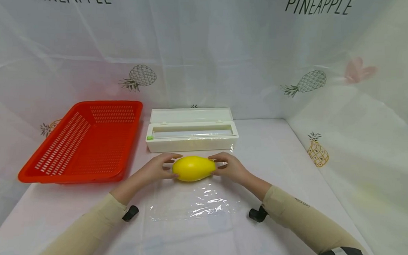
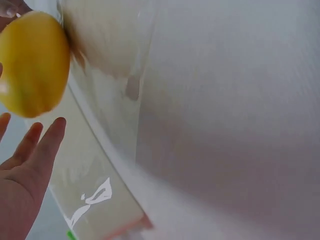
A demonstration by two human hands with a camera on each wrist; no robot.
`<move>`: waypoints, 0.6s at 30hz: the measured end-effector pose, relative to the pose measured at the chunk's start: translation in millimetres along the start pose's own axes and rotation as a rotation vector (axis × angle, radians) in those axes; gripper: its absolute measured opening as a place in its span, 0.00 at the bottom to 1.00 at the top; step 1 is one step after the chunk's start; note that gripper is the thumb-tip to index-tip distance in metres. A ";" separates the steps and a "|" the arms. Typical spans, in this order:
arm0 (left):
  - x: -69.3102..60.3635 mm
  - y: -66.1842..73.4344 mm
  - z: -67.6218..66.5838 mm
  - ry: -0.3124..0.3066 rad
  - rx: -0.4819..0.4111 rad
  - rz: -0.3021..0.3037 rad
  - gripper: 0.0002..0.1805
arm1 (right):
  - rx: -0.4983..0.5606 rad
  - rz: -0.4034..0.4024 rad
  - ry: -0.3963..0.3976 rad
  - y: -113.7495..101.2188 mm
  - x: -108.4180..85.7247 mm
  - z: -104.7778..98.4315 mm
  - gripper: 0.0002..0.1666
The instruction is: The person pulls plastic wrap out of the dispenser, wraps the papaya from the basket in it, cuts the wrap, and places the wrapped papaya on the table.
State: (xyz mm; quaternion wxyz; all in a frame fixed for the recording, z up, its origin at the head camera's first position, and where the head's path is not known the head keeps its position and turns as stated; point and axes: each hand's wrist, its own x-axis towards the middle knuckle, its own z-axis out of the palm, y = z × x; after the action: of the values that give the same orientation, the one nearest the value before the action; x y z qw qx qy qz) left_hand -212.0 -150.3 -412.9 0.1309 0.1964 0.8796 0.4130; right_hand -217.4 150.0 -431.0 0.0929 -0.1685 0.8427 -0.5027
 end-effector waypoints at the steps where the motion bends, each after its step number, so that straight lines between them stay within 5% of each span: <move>1: -2.9 1.5 -2.1 0.005 0.032 0.005 0.37 | -0.011 -0.009 -0.003 -0.9 -2.4 -2.3 0.29; 9: -38.1 16.9 -12.4 0.040 0.277 0.123 0.30 | -0.111 -0.121 -0.095 -2.3 -32.5 -23.8 0.29; 14: -60.3 12.0 -6.7 -0.093 0.339 0.249 0.21 | -0.138 -0.085 -0.257 5.2 -51.7 -31.9 0.22; 18: -72.0 -0.2 1.3 -0.234 0.299 0.284 0.15 | -0.150 -0.079 -0.382 14.9 -62.6 -36.7 0.16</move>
State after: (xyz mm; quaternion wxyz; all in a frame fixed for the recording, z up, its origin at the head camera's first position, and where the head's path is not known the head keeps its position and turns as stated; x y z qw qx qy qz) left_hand -147.5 -182.2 -409.0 0.1422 0.3819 0.8733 0.2668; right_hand -174.2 210.1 -427.4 0.2184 -0.3001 0.8377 -0.4006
